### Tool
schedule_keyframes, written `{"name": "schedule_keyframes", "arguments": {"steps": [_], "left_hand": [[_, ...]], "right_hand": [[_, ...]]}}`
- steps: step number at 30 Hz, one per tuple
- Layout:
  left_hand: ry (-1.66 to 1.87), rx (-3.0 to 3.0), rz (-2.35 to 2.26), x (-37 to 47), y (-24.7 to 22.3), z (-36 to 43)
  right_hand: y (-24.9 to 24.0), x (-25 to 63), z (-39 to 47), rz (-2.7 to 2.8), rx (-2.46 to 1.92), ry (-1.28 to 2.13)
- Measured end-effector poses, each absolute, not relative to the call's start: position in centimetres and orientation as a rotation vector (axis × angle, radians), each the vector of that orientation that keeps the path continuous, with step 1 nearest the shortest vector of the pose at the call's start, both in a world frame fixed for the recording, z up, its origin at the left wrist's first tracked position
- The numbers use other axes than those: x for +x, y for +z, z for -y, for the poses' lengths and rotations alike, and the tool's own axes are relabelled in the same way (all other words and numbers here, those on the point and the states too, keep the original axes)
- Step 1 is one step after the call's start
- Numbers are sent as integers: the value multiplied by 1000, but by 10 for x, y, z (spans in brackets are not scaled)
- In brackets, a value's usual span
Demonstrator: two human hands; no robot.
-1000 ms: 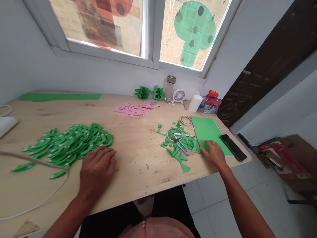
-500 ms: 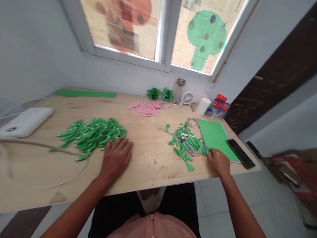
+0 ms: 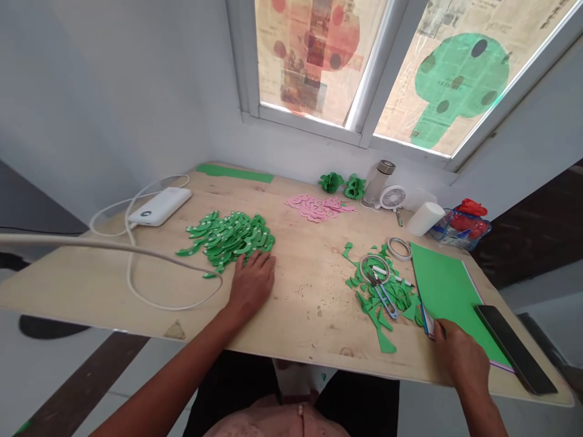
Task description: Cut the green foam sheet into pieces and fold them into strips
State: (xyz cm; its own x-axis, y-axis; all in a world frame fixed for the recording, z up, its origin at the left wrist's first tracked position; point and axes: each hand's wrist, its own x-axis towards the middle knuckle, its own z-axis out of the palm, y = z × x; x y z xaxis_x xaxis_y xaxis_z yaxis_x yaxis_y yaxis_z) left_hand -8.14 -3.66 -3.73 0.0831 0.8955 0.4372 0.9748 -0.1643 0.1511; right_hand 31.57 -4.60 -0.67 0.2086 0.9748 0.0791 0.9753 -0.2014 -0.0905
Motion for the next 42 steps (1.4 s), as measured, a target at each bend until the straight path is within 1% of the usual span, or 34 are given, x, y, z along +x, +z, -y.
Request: {"name": "schedule_keyframes", "arguments": {"steps": [5, 9, 15, 19, 22, 29, 35, 42], "left_hand": [[-641, -2140, 1951, -108, -37, 22], [-672, -2138, 1955, -124, -31, 15], [-843, -2261, 1786, -102, -22, 8], [-1020, -2393, 1640, -70, -21, -2], [-1060, -2498, 1601, -44, -16, -9], [-1179, -2849, 1485, 36, 20, -19], [-1030, -3097, 1248, 120, 46, -27], [-681, -3267, 1014, 210, 47, -35]], "right_hand": [[-13, 309, 38, 1889, -2299, 52], [-5, 325, 65, 1767, -2355, 32], [7, 355, 111, 1457, -2523, -42], [2, 361, 110, 1324, -2487, -40], [-4, 365, 109, 1234, -2420, -4], [-13, 376, 113, 1096, -2189, 137], [-16, 379, 112, 1010, -1998, 242], [-18, 380, 112, 884, -1867, 335]]}}
